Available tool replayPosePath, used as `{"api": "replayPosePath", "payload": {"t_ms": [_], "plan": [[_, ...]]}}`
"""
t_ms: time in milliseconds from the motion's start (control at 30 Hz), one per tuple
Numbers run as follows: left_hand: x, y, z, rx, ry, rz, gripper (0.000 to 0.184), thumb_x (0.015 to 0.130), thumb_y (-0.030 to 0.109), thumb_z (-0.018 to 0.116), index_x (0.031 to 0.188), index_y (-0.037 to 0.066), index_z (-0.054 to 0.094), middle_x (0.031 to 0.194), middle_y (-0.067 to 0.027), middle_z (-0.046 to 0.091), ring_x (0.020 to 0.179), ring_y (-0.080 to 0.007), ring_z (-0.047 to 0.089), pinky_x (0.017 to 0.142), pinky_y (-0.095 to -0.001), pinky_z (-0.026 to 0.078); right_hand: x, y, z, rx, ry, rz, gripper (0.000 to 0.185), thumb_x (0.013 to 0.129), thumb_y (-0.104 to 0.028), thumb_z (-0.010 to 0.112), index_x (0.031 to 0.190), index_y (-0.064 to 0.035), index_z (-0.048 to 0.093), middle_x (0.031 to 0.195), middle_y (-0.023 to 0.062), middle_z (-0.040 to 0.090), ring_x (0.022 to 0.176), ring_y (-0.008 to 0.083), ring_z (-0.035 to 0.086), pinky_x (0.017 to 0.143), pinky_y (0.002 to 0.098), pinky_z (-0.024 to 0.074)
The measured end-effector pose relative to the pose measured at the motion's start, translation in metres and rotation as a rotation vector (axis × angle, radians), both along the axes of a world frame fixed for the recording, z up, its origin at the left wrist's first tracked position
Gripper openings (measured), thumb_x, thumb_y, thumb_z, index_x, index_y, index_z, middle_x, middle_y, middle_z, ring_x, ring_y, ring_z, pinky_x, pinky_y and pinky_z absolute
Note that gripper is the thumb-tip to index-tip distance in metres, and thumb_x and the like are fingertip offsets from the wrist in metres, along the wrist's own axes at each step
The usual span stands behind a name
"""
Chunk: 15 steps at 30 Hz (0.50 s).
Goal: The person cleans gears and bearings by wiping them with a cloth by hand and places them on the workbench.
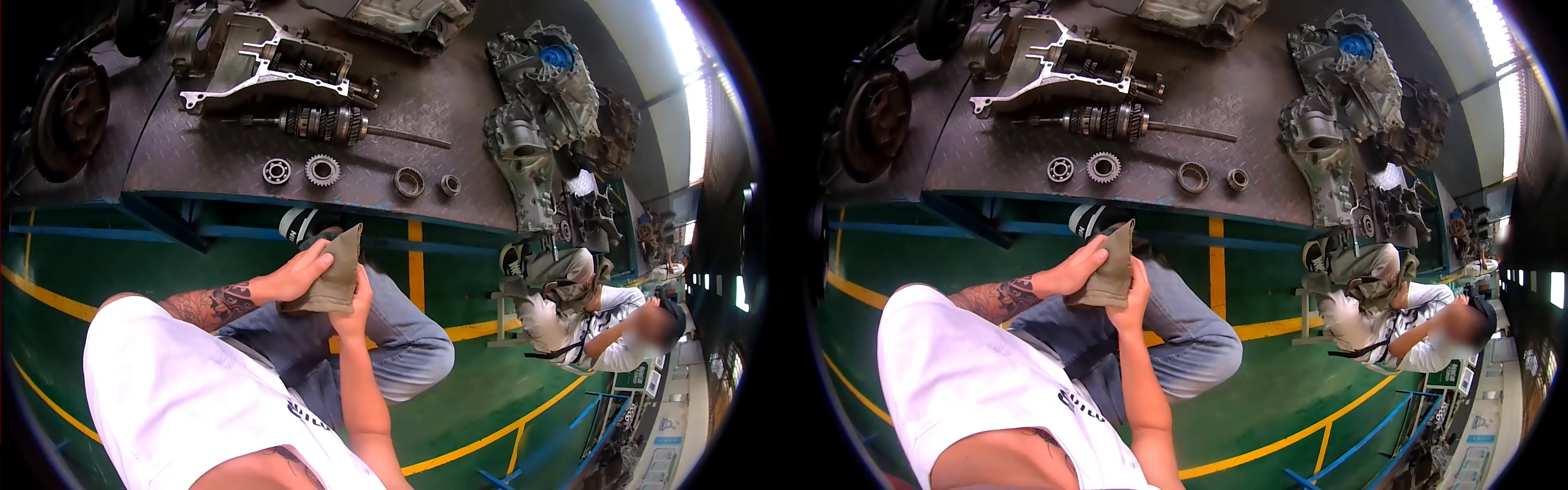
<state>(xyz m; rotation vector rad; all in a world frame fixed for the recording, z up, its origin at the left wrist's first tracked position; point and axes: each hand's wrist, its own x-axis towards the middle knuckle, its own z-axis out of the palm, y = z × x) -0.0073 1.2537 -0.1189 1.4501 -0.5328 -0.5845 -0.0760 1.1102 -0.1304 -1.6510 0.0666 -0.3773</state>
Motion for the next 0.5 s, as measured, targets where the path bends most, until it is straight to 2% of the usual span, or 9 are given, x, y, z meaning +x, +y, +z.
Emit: {"api": "replayPosePath", "payload": {"t_ms": [100, 200, 300, 367, 400, 433, 467, 500], "plan": [[-0.001, -0.005, 0.004, -0.035, 0.013, 0.010, 0.048, 0.107, 0.040, 0.038, 0.134, 0.001, 0.043, 0.122, -0.0120, 0.057, 0.113, -0.0175, 0.052, 0.101, -0.0329, 0.040, -0.001, -0.006, -0.006, -0.012, -0.022, 0.000, 0.047, 0.078, -0.009, 0.073, 0.121, 0.0037, 0.059, 0.115, 0.0099, 0.063, 0.106, 0.0207, 0.061, 0.093, 0.0311, 0.0468], [0.002, -0.005, -0.003, -0.051, -0.003, -0.001, 0.047, 0.107, 0.038, 0.038, 0.135, 0.001, 0.043, 0.123, -0.0115, 0.057, 0.113, -0.0163, 0.052, 0.100, -0.0312, 0.041, 0.000, -0.008, 0.006, 0.136, 0.046, -0.011, 0.047, 0.080, -0.007, 0.071, 0.124, 0.0036, 0.058, 0.118, 0.0095, 0.062, 0.109, 0.0195, 0.059, 0.096, 0.0301, 0.0457], [0.004, -0.003, 0.000, -0.122, 0.015, 0.067, 0.045, 0.107, 0.037, 0.040, 0.136, 0.002, 0.045, 0.121, -0.0089, 0.059, 0.110, -0.0130, 0.052, 0.096, -0.0298, 0.043, 0.007, -0.014, 0.007, 0.410, 0.123, 0.066, 0.041, 0.088, -0.003, 0.067, 0.128, 0.0022, 0.059, 0.124, 0.0105, 0.063, 0.110, 0.0172, 0.060, 0.098, 0.0296, 0.0467], [0.007, 0.005, -0.011, -0.136, 0.067, 0.068, 0.045, 0.106, 0.037, 0.045, 0.134, 0.003, 0.048, 0.120, -0.0072, 0.059, 0.109, -0.0126, 0.053, 0.095, -0.0302, 0.045, 0.017, -0.017, 0.014, 0.446, 0.128, 0.074, 0.040, 0.091, -0.012, 0.069, 0.128, 0.0008, 0.058, 0.118, 0.0074, 0.066, 0.105, 0.0156, 0.063, 0.094, 0.0294, 0.0502], [0.009, 0.012, 0.001, -0.001, 0.044, 0.080, 0.054, 0.105, 0.039, 0.047, 0.142, 0.001, 0.042, 0.127, -0.0076, 0.058, 0.113, -0.0129, 0.053, 0.097, -0.0295, 0.045, 0.023, -0.021, 0.015, 0.490, 0.132, 0.082, 0.039, 0.092, -0.013, 0.068, 0.127, 0.0004, 0.059, 0.117, 0.0068, 0.066, 0.103, 0.0160, 0.064, 0.092, 0.0291, 0.0508], [0.009, 0.015, -0.003, -0.062, 0.093, 0.097, 0.055, 0.104, 0.039, 0.049, 0.141, -0.001, 0.044, 0.130, -0.0088, 0.057, 0.116, -0.0139, 0.051, 0.099, -0.0298, 0.044, 0.027, -0.029, 0.015, 0.535, 0.141, 0.071, 0.037, 0.092, -0.015, 0.068, 0.125, 0.0001, 0.060, 0.116, 0.0063, 0.066, 0.101, 0.0164, 0.064, 0.090, 0.0288, 0.0513], [0.011, 0.018, -0.007, -0.075, 0.048, 0.135, 0.049, 0.104, 0.040, 0.048, 0.132, 0.001, 0.051, 0.121, -0.0094, 0.060, 0.113, -0.0152, 0.053, 0.097, -0.0306, 0.044, 0.034, -0.037, 0.016, 0.512, 0.149, 0.066, 0.036, 0.092, -0.015, 0.068, 0.124, -0.0004, 0.060, 0.115, 0.0061, 0.066, 0.101, 0.0164, 0.064, 0.089, 0.0279, 0.0508], [0.012, 0.023, -0.011, -0.078, 0.021, 0.191, 0.047, 0.104, 0.037, 0.049, 0.134, 0.000, 0.050, 0.123, -0.0085, 0.060, 0.113, -0.0148, 0.053, 0.097, -0.0301, 0.044, 0.043, -0.046, 0.013, 0.489, 0.148, 0.051, 0.035, 0.093, -0.016, 0.068, 0.124, -0.0009, 0.060, 0.114, 0.0059, 0.067, 0.100, 0.0164, 0.064, 0.088, 0.0271, 0.0503]]}}
